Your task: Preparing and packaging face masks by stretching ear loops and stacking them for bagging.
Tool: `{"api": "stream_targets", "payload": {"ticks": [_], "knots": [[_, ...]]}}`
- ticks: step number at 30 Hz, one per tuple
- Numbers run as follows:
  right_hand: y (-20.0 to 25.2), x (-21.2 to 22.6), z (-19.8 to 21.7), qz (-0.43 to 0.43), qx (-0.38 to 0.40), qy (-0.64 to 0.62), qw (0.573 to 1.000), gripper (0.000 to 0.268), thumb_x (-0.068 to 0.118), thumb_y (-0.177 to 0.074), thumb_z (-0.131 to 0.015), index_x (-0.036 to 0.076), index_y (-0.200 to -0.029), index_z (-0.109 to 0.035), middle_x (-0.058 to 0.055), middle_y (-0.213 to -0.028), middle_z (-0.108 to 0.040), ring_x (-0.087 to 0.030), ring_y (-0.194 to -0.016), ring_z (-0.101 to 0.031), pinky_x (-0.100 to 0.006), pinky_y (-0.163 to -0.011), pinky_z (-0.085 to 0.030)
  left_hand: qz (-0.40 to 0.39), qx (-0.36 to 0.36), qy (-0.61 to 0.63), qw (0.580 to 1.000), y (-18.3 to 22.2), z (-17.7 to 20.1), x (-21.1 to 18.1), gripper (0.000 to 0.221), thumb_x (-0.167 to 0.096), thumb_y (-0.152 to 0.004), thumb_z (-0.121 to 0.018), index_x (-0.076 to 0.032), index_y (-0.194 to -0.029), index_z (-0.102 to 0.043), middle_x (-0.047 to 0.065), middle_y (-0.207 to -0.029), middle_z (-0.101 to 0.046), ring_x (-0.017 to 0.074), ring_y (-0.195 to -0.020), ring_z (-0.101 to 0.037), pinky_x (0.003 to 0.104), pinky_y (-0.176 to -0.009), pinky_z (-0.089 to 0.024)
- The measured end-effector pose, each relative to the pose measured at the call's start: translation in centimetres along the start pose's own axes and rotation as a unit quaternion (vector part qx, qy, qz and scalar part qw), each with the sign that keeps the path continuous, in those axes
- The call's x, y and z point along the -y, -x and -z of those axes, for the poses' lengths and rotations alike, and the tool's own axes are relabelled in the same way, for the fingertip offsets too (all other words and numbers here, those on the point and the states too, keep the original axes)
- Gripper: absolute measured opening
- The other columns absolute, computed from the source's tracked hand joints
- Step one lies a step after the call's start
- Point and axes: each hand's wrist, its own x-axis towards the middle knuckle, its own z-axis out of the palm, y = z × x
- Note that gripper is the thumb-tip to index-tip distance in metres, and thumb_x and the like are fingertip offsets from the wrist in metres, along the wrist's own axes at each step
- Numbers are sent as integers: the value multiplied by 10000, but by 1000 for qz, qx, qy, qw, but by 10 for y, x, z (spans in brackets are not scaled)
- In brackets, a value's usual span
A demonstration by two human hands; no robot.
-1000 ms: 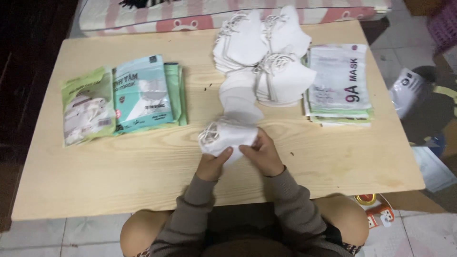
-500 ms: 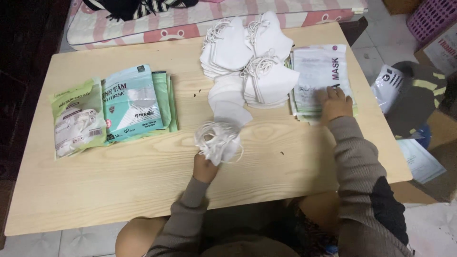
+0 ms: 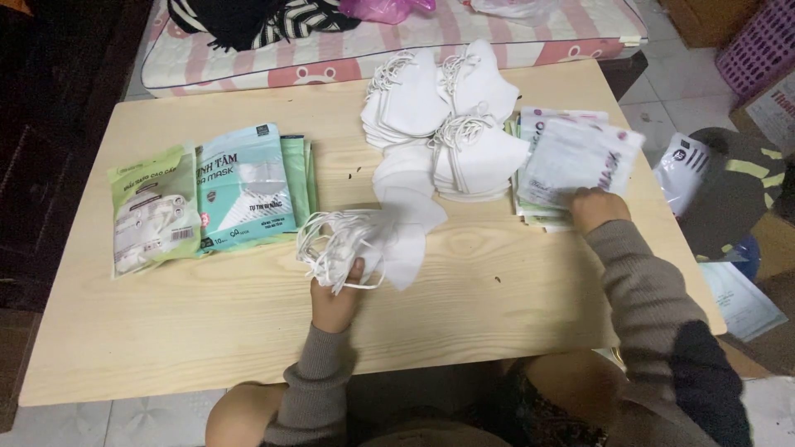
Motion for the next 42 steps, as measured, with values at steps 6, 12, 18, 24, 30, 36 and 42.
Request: {"api": "stream_targets", "payload": {"ticks": [6,12,18,24,30,36,42], "knots": [[20,81,18,53,123,-184,974,407,268,-926,-562,64,-1246,-710,-204,-1087,-777,-381,-1062,-751,-510,-931,-586,-41,-24,4,999,-4,17,-64,409,-160,-861,-811,38,-1201,-700,272,-1184,-706,352,-1201,-612,581,-1065,-451],[58,216,134,143,39,-549,823,387,219,-869,-641,43,-1210,-689,-270,-1082,-732,-528,-1029,-670,-628,-873,-547,-72,-16,1,997,0,30,-102,492,-186,-897,-753,70,-1291,-608,327,-1302,-615,397,-1303,-512,618,-1115,-383],[62,294,103,164,165,-848,476,546,60,-907,-759,46,-1417,-567,-211,-1106,-736,-253,-839,-752,-373,-678,-671,-28,-6,33,999,7,50,-100,442,-164,-931,-724,-2,-1332,-630,205,-1299,-668,317,-1237,-594,570,-1092,-437],[49,210,139,98,217,-912,334,675,405,-906,-663,53,-1459,-501,-178,-1451,-592,-246,-997,-731,-557,-929,-622,73,159,69,982,21,26,34,458,-63,-855,-805,-5,-1293,-684,204,-1244,-706,307,-1182,-585,588,-1019,-467],[72,166,173,293,297,-834,361,451,59,-732,-906,-35,-1135,-726,-231,-975,-771,-312,-786,-760,-605,-560,-664,36,379,55,923,37,-48,-55,653,-171,-904,-744,-47,-1484,-470,229,-1408,-585,389,-1331,-504,576,-1126,-387],[75,139,85,-41,103,-923,369,227,-12,-776,-784,-72,-983,-716,-260,-764,-723,-381,-607,-742,-606,-471,-646,92,304,-86,944,25,-61,-85,799,-325,-939,-698,-90,-1582,-286,317,-1445,-507,494,-1370,-455,599,-1101,-432],[73,124,101,-222,-8,-928,299,549,4,-816,-792,0,-1330,-600,-188,-1095,-724,-372,-888,-749,-563,-689,-664,-233,286,-405,837,83,-115,15,1370,-979,-509,-434,-208,-1630,-270,300,-1600,-278,567,-1462,-230,656,-1186,-156]]}}
